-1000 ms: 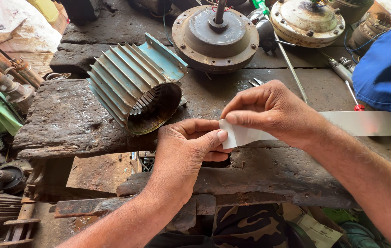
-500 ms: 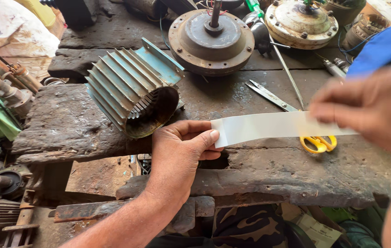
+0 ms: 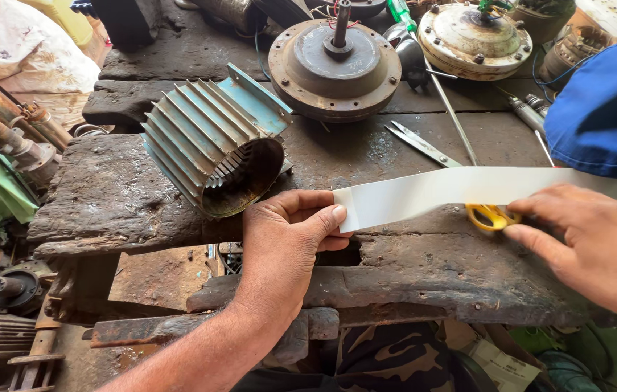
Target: The person uses yellow-handled scissors to cut a white strip of material into small rectangular pieces. The cut pieces are placed on the workbench next to a motor housing and other tools.
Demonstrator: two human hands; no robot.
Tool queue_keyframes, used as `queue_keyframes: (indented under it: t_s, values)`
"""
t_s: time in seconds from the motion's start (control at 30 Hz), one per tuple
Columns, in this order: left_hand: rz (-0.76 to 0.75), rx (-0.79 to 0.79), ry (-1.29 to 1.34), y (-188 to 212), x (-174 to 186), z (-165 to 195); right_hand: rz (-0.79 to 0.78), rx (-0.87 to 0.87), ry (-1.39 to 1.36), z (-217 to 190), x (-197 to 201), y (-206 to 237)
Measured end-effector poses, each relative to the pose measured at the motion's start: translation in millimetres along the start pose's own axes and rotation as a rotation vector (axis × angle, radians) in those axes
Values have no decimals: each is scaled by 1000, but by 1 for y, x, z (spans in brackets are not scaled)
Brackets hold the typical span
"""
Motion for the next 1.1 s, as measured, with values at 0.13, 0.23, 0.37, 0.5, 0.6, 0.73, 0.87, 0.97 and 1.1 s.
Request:
queue_keyframes:
  t_s: [0.13,0.23,0.37,0.5,0.6,0.73,0.87,0.97,1.1]
  values:
    - [-8,-28,17,12,-3,4,153,107,35,-20,25,13]
    - [-11,-21,17,21,-5,5,118,-18,71,-23,31,16]
    - [0,-28,25,33,-3,7,-4,-118,34,-33,32,20]
    - [10,-24,4,42,-2,6,-139,-152,144,-31,31,29]
    - [19,-30,10,43,1,7,-354,-228,274,-16,18,40]
    - [28,-16,17,42,7,6,-259,-155,232,-24,19,61]
    - [26,0,-4,48,4,5,-168,-100,161,-25,23,83]
    - [30,-6,5,50,-2,5,-266,-148,155,-10,14,89]
    - [51,-8,28,46,-4,3,-346,-92,92,-7,5,94]
Point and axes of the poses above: each hand's wrist, its own y-axis away from the middle knuckle, its own x-axis out of the back of the hand, z = x × y, the point moved 9 cm from there along -y, towards the middle knuckle, and after that the axes turned 11 degrees about -x, right-handed, at the moved point
